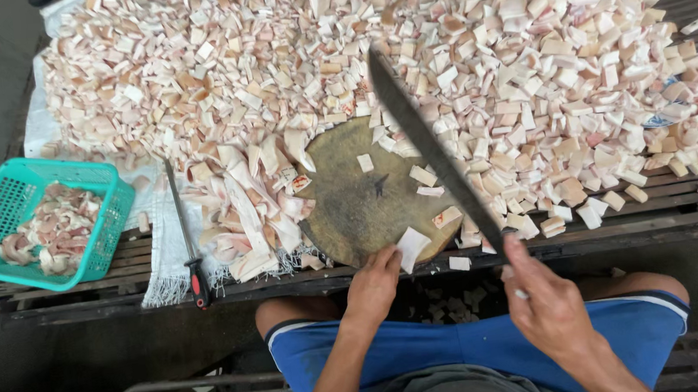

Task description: The person chops large quantities of animal fat into small cubes using a large knife on a wooden cutting board.

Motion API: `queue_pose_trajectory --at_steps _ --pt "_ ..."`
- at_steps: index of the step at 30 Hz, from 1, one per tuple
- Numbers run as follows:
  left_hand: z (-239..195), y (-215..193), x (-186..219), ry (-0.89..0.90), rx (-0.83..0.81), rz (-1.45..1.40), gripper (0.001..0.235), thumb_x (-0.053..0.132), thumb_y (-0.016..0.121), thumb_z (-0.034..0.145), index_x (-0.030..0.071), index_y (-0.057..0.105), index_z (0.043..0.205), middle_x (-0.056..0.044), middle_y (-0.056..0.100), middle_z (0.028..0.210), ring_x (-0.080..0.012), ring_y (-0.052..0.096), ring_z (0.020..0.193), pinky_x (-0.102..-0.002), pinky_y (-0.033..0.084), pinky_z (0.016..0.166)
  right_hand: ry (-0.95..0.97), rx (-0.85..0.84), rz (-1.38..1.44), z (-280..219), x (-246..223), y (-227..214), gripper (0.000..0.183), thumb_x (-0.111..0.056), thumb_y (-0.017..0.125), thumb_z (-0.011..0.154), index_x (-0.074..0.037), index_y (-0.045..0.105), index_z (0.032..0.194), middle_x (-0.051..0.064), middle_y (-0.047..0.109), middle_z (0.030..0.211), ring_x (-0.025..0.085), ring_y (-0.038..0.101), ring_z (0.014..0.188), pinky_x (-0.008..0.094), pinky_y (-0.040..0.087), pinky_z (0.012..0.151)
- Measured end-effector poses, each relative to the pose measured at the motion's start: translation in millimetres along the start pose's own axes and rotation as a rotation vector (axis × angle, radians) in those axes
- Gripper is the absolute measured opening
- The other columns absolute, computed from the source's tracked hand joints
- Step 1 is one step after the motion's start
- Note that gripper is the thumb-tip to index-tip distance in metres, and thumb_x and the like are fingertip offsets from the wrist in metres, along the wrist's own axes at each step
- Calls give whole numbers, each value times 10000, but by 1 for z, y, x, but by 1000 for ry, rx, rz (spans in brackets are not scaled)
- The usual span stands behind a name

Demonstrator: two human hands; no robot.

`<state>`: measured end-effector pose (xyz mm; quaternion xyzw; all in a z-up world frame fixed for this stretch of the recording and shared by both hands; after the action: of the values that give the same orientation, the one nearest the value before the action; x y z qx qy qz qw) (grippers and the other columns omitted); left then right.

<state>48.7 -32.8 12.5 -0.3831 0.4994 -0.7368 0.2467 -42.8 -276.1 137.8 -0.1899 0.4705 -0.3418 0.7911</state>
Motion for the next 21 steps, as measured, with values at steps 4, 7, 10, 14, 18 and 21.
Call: queue_pose_trajectory --at_steps 4,7,10,14,18,21 --pt "3 -1 3 21 34 5 382 68 640 844 11 670 1220 -106 613 1306 -298 630 1181 -382 551 929 -111 -13 -43 -23 15 26 664 -6 604 931 -52 380 1555 153 691 869 264 675 631 421 597 595" --pt "0 4 6 13 9 -24 364 72 641 828 16 678 1186 -102 624 1278 -300 630 1182 -392 548 928 26 -423 -239 -40 27 67 790 -51 655 793 -80 409 1542 179 715 840 357 694 624 458 583 579" --pt "13 4 2 19 41 -11 330 78 637 845 33 690 1168 -91 638 1264 -297 637 1161 -405 540 951 44 -452 -290 -26 33 66 824 -48 659 788 -120 406 1568 175 720 849 368 702 661 453 580 585" --pt "15 8 3 58 102 6 308 78 624 856 33 695 1153 -93 647 1258 -296 651 1146 -422 537 932 14 -85 -49 -15 20 15 736 32 652 820 -133 466 1513 204 715 899 342 704 661 420 574 591" --pt "11 12 1 59 129 1 314 76 621 850 30 695 1151 -97 658 1235 -293 657 1121 -425 540 942 -61 61 24 -19 17 -1 769 116 628 846 -92 406 1552 176 668 866 310 628 613 386 537 569" --pt "12 12 2 39 115 -27 246 79 622 879 30 690 1111 -98 664 1216 -296 659 1112 -424 541 920 -47 -153 -1 -27 18 35 787 54 652 813 -110 398 1541 137 653 775 307 651 589 422 550 552"
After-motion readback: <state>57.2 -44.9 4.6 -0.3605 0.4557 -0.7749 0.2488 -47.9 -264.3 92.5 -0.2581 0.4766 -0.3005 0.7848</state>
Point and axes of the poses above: each hand's wrist, its own z-axis towards the middle knuckle, its own y-axis out of the palm, x = y × z, the point moved 6 cm from there along z, towards the middle knuckle
